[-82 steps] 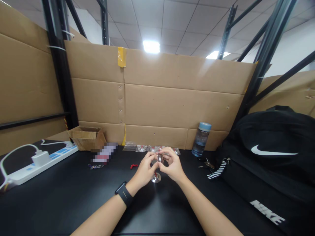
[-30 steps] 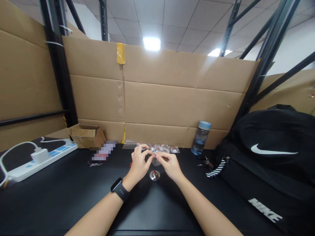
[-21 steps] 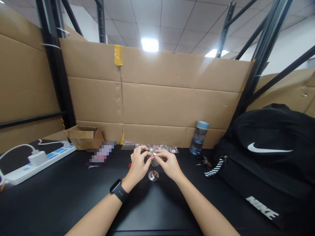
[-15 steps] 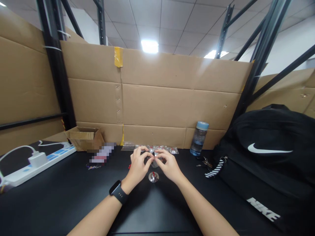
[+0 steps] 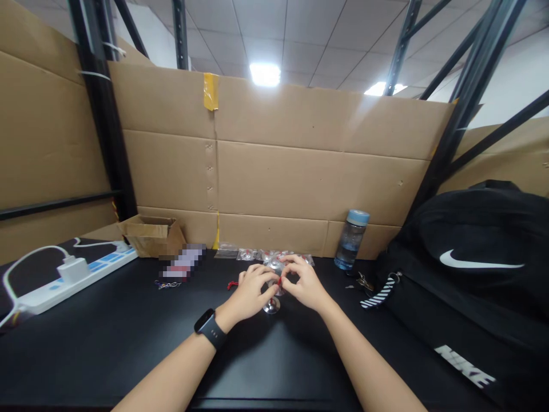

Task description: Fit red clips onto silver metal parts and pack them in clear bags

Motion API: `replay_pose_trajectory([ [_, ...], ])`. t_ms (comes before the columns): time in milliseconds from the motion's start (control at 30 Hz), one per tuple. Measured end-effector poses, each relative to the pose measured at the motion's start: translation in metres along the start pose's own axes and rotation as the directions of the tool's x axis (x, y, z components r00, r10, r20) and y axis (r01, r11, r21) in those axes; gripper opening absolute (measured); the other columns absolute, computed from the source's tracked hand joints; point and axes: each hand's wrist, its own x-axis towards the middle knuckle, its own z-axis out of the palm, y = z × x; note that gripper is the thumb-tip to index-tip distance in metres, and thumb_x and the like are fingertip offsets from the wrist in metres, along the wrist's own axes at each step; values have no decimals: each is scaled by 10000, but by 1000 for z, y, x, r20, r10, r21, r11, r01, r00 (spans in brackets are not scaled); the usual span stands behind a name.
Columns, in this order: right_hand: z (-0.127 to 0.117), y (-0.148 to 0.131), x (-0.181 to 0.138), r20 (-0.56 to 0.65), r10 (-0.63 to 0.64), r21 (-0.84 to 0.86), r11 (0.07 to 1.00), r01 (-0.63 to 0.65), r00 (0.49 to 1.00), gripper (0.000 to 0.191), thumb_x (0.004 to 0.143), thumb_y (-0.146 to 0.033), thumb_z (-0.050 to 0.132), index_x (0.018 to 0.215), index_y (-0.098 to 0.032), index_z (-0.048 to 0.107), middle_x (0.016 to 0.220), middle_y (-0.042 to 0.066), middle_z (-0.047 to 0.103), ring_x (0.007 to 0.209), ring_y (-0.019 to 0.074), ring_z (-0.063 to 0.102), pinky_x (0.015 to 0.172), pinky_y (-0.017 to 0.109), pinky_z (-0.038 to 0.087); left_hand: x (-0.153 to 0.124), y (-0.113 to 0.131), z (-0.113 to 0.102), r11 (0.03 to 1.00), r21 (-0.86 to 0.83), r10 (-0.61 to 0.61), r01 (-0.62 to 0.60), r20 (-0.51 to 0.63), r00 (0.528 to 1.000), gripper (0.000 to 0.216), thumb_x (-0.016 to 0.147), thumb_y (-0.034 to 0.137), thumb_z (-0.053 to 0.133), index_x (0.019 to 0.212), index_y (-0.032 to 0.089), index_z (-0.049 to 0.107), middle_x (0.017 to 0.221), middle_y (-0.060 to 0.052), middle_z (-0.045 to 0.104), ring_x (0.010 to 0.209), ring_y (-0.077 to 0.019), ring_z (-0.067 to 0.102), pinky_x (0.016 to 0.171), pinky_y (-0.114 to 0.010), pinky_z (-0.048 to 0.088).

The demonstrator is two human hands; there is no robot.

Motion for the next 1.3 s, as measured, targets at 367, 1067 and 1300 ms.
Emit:
replay_pose_trajectory([
  [367, -20, 17, -7, 447, 186, -168, 978, -122, 875, 85, 654, -93, 624, 669, -176, 634, 583, -35, 608, 546, 112, 544, 523, 191, 371, -6, -26, -5, 994, 24, 101, -111, 254, 962, 214, 879, 249, 590, 1037, 310, 720, 1058, -38, 676, 972, -219, 652, 848, -301, 473],
  [1067, -21, 31, -9, 594, 196, -150, 980, -132, 781, 137, 674, -188, 764, 800, -207, 814, 628, -2, 718, 578, 138, 625, 579, 203, 436, -2, -14, -3, 981, -166, 147, -96, 330, 932, 180, 835, 241, 622, 849, 306, 790, 823, -27, 735, 795, -205, 676, 777, -264, 488],
  [1300, -17, 26, -9, 500, 181, -224, 972, -76, 847, 90, 734, -153, 708, 766, -200, 778, 684, 7, 722, 622, 141, 621, 634, 218, 436, -2, -13, -5, 996, -70, 68, -53, 229, 971, 187, 825, 148, 597, 791, 263, 739, 773, 0, 741, 755, -188, 685, 717, -247, 465],
])
